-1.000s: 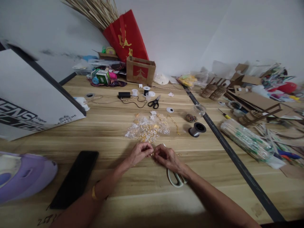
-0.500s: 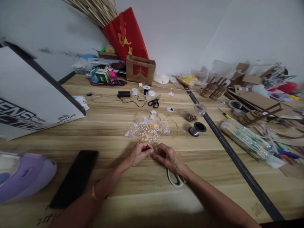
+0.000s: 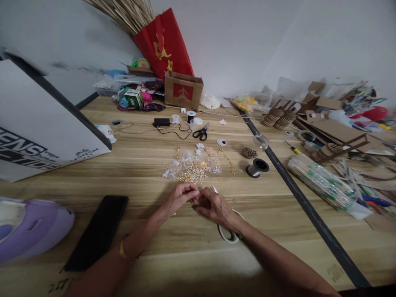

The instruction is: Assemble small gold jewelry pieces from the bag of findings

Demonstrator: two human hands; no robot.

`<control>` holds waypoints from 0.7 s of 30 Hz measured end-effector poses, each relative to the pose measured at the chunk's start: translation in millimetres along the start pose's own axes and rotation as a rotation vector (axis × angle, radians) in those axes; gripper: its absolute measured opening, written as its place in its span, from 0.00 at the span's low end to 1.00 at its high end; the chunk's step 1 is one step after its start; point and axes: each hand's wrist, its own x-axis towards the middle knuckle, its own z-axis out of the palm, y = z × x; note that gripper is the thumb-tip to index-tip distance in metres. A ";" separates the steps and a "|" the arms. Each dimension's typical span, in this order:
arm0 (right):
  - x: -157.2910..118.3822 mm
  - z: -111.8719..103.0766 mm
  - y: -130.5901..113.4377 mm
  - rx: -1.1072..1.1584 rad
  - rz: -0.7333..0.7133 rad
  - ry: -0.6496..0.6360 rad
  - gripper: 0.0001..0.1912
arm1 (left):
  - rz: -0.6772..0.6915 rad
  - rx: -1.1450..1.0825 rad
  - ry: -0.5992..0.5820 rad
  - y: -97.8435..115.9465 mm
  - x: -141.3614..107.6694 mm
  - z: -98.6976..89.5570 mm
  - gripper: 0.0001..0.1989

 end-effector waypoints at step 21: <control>-1.8 -2.0 3.3 0.145 -0.010 0.041 0.10 | 0.026 -0.003 0.029 -2.7 0.9 -0.2 0.08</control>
